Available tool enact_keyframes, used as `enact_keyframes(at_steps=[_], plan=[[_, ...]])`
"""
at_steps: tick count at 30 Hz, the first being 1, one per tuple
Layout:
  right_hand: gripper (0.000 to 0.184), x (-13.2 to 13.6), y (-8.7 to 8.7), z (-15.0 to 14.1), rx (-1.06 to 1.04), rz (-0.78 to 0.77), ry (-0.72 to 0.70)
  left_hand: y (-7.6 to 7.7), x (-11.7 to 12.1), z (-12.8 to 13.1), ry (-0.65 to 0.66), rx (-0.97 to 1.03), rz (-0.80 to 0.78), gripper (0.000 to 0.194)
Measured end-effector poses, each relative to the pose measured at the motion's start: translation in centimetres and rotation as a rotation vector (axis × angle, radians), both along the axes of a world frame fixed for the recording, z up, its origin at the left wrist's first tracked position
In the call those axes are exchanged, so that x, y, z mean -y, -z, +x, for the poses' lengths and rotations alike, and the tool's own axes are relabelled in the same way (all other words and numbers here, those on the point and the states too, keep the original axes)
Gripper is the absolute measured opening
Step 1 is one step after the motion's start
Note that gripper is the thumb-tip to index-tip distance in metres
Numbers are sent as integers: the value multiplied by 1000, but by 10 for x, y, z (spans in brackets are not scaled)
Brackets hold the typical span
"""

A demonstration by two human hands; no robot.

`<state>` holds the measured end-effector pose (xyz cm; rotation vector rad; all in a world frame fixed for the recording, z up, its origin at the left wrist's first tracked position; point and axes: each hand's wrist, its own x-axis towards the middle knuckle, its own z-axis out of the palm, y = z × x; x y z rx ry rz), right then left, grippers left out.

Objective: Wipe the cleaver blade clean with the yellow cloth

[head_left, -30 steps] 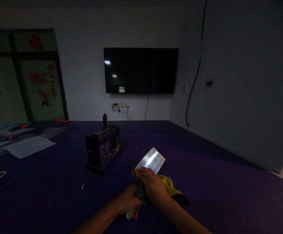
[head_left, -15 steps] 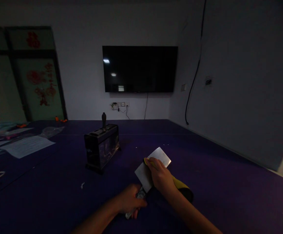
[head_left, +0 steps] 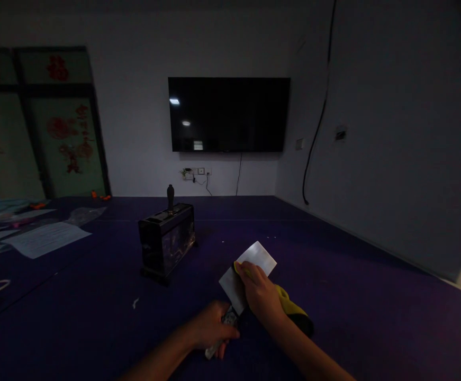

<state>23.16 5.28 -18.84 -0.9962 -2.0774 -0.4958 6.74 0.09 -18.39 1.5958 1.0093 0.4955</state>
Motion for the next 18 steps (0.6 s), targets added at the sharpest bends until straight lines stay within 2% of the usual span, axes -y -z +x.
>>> enact_keyframes(at_steps=[5,12,18], plan=[[45,8,1,-9,109,-31,-51,-2,0,2,-39,3,-13,10],[44,6,-1,-6,126,15,-83,2,-2,1,-33,-12,-38,9],[48,-7,-4,9,29,85,-7,1,-2,-2,22,4,-50,9]])
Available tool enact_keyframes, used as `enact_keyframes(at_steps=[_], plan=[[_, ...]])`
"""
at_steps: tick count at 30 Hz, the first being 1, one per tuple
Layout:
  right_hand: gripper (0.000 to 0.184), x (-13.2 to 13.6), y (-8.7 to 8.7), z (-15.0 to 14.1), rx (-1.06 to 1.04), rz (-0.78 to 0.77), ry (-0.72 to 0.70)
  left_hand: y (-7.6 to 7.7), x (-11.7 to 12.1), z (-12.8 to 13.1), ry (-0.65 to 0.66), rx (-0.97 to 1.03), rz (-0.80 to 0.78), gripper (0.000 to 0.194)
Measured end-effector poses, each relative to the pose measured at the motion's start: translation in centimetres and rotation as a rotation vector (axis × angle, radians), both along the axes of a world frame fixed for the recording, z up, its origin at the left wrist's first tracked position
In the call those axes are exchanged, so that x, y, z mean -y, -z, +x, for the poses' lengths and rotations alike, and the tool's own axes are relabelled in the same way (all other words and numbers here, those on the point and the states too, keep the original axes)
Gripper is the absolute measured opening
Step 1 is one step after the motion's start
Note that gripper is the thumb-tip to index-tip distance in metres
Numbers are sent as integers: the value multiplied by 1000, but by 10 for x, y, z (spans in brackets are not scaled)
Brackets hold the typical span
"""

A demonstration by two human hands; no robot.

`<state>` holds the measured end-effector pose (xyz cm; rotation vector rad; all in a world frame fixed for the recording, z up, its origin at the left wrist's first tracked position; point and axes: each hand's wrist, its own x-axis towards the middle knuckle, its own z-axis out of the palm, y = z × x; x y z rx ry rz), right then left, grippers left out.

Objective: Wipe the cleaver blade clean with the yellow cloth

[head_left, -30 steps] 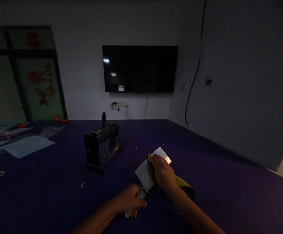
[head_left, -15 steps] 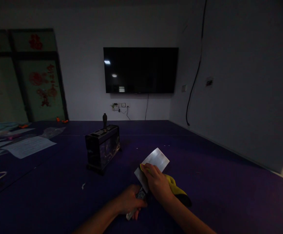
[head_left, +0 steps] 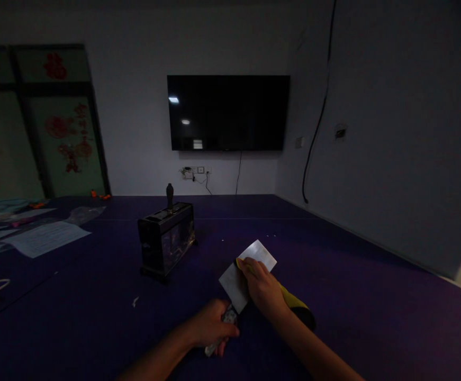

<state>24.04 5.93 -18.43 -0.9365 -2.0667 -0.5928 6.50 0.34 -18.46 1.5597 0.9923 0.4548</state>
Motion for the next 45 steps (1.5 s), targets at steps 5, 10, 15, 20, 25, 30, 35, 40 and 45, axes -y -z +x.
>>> enact_keyframes(at_steps=[5,10,15,20,25,30,35,40,45], plan=[[47,-11,-1,16,-92,28,89,-1,1,-1,8,0,0,13],[48,-12,1,18,-129,11,113,2,0,-1,-9,10,2,17],[46,-12,6,12,-126,8,81,4,0,-1,-12,29,2,14],[45,-3,9,-2,-53,-47,-11,6,-1,1,-27,52,-15,16],[44,8,9,-13,49,-112,-82,6,-2,3,-53,48,-11,18],[41,11,6,-14,71,-97,-79,4,1,3,-68,40,7,14],[40,12,3,-13,83,-72,-86,2,2,3,-69,31,-13,14],[40,10,5,-13,81,-55,-71,0,2,3,-55,21,7,16],[42,10,5,-12,79,-61,-79,4,0,3,-66,25,-3,14]])
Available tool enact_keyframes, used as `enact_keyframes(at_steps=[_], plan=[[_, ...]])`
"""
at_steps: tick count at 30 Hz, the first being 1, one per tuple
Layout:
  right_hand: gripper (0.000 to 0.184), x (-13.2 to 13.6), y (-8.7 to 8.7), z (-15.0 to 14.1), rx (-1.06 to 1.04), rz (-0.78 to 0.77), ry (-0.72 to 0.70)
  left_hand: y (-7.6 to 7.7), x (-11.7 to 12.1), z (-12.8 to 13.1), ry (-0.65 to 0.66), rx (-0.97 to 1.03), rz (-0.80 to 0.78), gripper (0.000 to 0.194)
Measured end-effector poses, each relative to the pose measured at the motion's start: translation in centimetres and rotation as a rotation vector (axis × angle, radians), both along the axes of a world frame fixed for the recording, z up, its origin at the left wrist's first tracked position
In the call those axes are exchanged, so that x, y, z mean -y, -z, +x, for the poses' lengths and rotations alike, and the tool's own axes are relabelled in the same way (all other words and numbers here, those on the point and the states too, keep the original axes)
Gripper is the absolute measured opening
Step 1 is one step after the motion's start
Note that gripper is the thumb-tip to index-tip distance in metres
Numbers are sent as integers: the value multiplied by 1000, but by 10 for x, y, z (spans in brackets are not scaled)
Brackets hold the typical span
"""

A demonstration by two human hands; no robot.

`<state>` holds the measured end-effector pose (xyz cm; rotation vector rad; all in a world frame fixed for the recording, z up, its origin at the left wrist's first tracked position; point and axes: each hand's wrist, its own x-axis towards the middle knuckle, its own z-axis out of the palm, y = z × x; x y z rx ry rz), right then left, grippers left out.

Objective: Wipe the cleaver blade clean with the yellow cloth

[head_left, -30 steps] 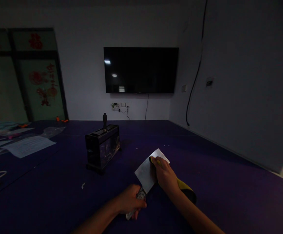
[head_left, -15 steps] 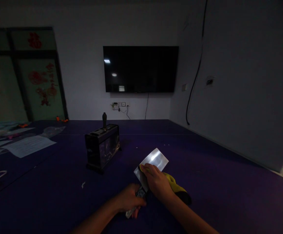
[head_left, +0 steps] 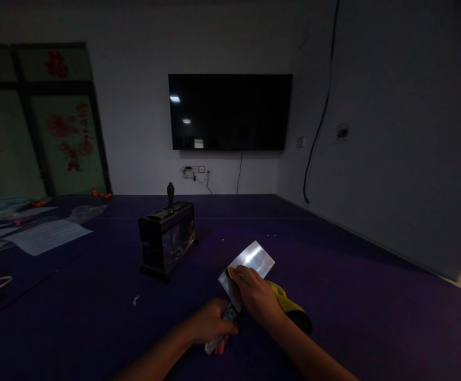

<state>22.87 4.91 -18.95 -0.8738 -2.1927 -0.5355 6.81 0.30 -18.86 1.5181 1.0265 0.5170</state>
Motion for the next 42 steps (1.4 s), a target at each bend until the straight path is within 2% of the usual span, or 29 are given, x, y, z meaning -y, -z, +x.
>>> enact_keyframes(at_steps=[4,9,15,21,27,36,42], plan=[[42,-1,1,0,11,-7,-11,2,-1,-1,1,17,7,9],[42,-5,2,5,-6,-23,13,-2,-1,-2,50,-6,7,13],[43,-18,-6,26,-118,12,102,-7,0,-4,105,-52,8,12],[43,-27,-8,42,-209,57,167,-5,-2,-6,123,-81,4,15],[45,-22,-5,36,-223,75,163,-2,-3,-6,122,-72,13,17],[44,-7,-3,13,-126,15,50,-3,1,-2,81,-42,34,11],[45,-9,-4,16,-102,25,13,-2,-2,-3,98,-45,18,13]])
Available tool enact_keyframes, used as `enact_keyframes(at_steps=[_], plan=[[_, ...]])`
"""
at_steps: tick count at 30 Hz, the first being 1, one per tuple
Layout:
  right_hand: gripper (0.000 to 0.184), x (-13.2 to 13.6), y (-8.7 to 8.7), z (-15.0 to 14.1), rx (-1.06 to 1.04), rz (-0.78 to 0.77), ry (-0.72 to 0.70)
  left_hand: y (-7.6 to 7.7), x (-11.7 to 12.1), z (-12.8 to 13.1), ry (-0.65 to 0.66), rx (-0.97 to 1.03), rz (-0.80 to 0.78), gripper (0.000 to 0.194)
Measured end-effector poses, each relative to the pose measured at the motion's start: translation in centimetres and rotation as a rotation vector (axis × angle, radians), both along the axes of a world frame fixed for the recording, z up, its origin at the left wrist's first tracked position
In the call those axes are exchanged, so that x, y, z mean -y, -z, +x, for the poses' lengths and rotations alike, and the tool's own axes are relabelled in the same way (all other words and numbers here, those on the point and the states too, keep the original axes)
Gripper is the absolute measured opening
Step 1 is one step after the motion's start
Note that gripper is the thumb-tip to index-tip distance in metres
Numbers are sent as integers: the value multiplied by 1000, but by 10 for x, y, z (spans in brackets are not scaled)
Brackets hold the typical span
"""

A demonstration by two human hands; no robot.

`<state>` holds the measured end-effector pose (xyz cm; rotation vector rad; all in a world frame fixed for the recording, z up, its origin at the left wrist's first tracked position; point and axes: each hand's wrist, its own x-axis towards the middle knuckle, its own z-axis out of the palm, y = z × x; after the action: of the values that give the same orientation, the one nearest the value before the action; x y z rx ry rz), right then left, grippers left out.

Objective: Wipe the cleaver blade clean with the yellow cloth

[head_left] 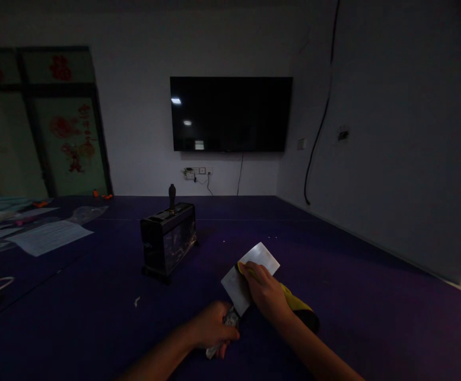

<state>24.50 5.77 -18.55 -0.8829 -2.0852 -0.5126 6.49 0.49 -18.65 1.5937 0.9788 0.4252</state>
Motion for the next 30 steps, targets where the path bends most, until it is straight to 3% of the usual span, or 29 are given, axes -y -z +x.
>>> enact_keyframes(at_steps=[8,16,22,30], plan=[[44,-19,-3,27,-78,50,146,-2,2,-2,4,-36,17,17],[44,-34,0,48,-140,53,205,-7,4,-2,9,-90,34,16],[41,-31,3,43,-167,39,200,-8,5,-2,0,-82,37,17],[42,-10,4,13,-132,67,97,-5,4,-2,-8,-28,15,16]])
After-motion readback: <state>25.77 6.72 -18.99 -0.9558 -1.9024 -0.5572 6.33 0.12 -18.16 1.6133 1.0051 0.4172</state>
